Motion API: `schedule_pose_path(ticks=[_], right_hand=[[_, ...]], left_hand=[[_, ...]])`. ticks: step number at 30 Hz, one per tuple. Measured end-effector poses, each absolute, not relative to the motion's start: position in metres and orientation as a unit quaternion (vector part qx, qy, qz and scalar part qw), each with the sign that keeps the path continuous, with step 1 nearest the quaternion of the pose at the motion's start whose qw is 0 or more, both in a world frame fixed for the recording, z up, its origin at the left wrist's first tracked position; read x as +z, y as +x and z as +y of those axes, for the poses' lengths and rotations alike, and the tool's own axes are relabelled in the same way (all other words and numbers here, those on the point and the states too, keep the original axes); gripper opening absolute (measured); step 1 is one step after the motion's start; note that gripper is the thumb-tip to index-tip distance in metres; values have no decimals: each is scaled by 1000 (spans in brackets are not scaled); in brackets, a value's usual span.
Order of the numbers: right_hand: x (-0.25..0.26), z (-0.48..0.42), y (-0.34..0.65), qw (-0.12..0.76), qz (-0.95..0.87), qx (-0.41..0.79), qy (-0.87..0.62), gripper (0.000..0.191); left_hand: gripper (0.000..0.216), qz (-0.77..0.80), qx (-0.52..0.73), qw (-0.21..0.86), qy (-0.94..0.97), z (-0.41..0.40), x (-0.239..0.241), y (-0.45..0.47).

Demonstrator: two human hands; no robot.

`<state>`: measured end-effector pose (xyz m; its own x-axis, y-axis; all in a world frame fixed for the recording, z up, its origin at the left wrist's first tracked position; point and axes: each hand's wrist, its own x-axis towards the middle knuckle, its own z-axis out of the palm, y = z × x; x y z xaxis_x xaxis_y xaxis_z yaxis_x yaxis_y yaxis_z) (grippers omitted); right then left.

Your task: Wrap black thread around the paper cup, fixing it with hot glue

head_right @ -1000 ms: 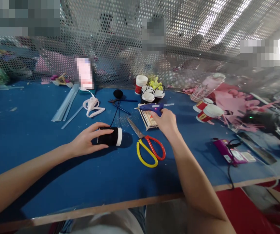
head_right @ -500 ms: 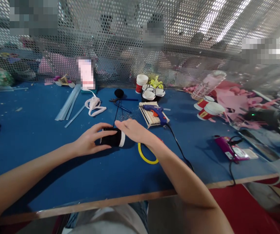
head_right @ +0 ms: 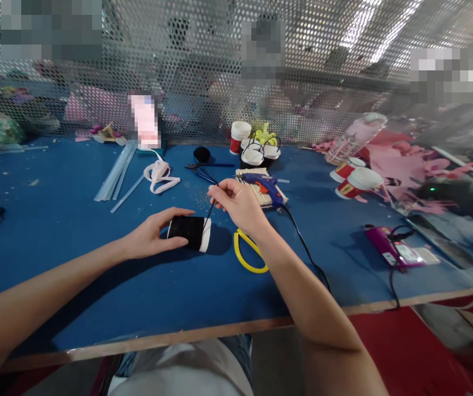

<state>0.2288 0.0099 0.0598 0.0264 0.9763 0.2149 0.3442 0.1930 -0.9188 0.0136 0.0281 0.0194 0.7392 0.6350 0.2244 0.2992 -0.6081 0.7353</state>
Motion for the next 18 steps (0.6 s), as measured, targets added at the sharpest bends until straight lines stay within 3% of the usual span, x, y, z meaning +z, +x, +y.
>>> schedule_pose_path(ticks=[7,18], right_hand=[[46,14,231,487,-601,292,-564,27],[39,19,234,465,-633,239,-571,28]], left_hand=[[47,291,191,465,814,27,17,15],[45,237,187,427,852,24,21,15]])
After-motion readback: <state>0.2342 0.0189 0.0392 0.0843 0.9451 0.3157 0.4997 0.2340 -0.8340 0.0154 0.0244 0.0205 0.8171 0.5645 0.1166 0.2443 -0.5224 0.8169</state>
